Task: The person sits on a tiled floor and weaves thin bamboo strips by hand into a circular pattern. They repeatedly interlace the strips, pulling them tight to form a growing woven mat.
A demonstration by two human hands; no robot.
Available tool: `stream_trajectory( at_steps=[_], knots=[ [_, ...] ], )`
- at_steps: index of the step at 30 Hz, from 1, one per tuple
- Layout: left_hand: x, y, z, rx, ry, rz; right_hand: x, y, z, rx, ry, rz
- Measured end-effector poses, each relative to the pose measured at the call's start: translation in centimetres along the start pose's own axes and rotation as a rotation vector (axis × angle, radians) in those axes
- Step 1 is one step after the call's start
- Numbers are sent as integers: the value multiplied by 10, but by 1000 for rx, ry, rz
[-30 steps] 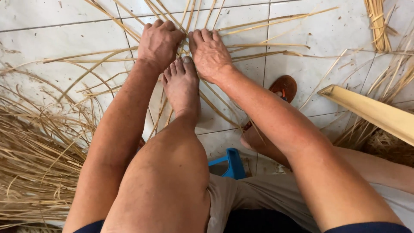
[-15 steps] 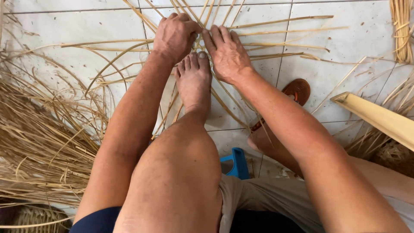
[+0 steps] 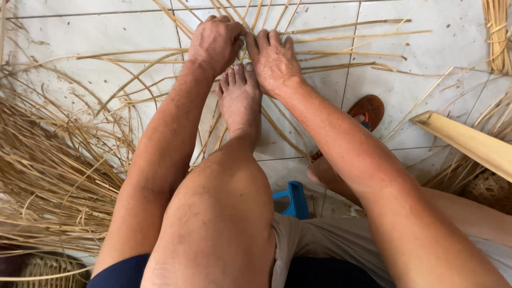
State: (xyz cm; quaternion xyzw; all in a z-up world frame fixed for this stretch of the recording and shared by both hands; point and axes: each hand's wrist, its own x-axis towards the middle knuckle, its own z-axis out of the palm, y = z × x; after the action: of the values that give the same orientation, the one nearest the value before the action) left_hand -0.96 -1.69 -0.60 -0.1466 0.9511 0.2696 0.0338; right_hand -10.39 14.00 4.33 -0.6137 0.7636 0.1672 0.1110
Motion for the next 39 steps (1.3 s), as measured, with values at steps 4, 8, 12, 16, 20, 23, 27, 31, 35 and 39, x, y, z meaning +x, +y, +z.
stream_trajectory(
  at_steps=[4,8,12,16,20,23,27,31,35,39],
  knots=[
    [1,-1,3,38,23,31,3,2,-11,123,-128,-11],
    [2,5,-3,0,19,-26,2,-2,-9,50,-136,17],
    [-3,1,4,83,76,-9,3,-14,13,-14,-89,69],
    [0,3,1,42,60,-65,-1,-13,1,-21,-180,20],
    [6,11,-8,-58,-7,-194,-3,-12,7,17,-65,58],
    [7,14,-12,-48,-32,-271,-4,-14,7,-54,-22,50],
    [13,19,-37,-118,-45,-500,-1,-18,13,-28,-96,58],
    [12,3,-32,-333,112,-387,0,-19,6,-3,-141,74],
    [25,21,-37,-464,95,-313,2,-23,13,36,-185,91],
    [47,25,-12,-354,252,63,5,-31,35,8,79,189]
  ],
)
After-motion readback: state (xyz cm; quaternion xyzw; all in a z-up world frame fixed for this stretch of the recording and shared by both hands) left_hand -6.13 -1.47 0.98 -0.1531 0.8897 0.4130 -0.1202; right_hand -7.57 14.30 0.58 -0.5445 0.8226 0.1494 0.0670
